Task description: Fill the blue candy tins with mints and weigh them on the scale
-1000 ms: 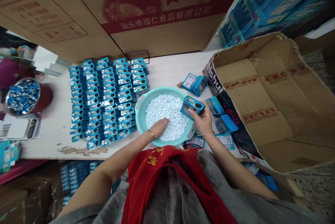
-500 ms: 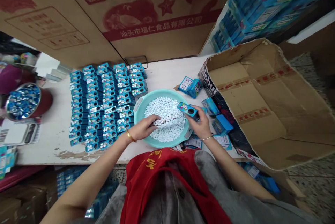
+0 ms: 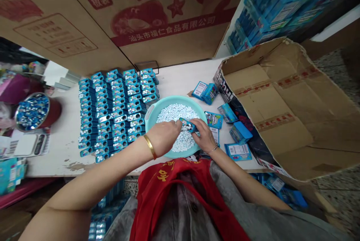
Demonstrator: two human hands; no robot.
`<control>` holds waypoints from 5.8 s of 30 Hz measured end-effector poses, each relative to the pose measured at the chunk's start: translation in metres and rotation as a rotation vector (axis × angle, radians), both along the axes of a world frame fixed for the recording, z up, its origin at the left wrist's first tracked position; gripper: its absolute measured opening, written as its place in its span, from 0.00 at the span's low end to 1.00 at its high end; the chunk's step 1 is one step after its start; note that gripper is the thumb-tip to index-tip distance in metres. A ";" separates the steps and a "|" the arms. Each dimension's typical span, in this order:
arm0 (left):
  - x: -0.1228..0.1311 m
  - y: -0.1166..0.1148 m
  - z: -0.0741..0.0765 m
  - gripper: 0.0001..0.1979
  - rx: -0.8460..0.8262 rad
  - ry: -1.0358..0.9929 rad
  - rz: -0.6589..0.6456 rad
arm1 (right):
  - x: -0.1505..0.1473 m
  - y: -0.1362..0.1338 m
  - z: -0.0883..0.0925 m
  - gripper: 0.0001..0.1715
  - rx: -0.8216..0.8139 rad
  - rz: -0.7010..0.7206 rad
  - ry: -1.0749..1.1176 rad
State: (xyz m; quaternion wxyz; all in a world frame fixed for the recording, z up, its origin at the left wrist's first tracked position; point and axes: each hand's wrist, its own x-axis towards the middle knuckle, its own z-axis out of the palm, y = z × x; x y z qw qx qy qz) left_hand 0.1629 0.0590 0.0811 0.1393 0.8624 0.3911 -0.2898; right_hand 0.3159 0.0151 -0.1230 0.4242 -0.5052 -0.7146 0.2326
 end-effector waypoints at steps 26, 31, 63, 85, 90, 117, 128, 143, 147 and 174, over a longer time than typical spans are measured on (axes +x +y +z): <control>-0.057 -0.022 -0.232 0.21 -0.268 -0.516 0.183 | 0.021 0.015 -0.018 0.27 -0.231 -0.346 0.518; -0.070 -0.021 -0.208 0.18 -0.352 -0.666 0.278 | 0.027 0.015 -0.011 0.26 -0.220 -0.336 0.521; -0.069 0.031 -0.097 0.18 0.327 -0.240 0.128 | 0.004 0.005 -0.013 0.26 -0.059 -0.081 0.079; -0.072 -0.010 -0.202 0.21 -0.460 -0.641 0.307 | 0.017 0.016 -0.009 0.22 -0.137 -0.255 0.259; -0.090 0.006 -0.137 0.18 -0.473 -0.786 0.344 | 0.018 0.015 -0.009 0.20 -0.096 -0.222 0.195; -0.073 0.021 -0.121 0.15 0.039 -0.294 0.342 | 0.003 0.008 -0.018 0.20 -0.095 -0.210 0.225; -0.063 -0.017 -0.203 0.14 -0.414 -0.688 0.415 | 0.010 0.019 -0.008 0.21 -0.118 -0.242 0.270; -0.035 0.010 -0.032 0.13 0.012 -0.265 0.043 | -0.006 0.008 -0.016 0.26 -0.046 -0.037 0.126; -0.017 -0.007 -0.005 0.15 0.167 -0.089 -0.011 | -0.007 0.005 -0.011 0.24 -0.065 -0.021 0.132; -0.308 -0.177 -0.165 0.14 0.310 -0.413 0.909 | -0.045 -0.051 0.030 0.25 -0.544 0.416 0.255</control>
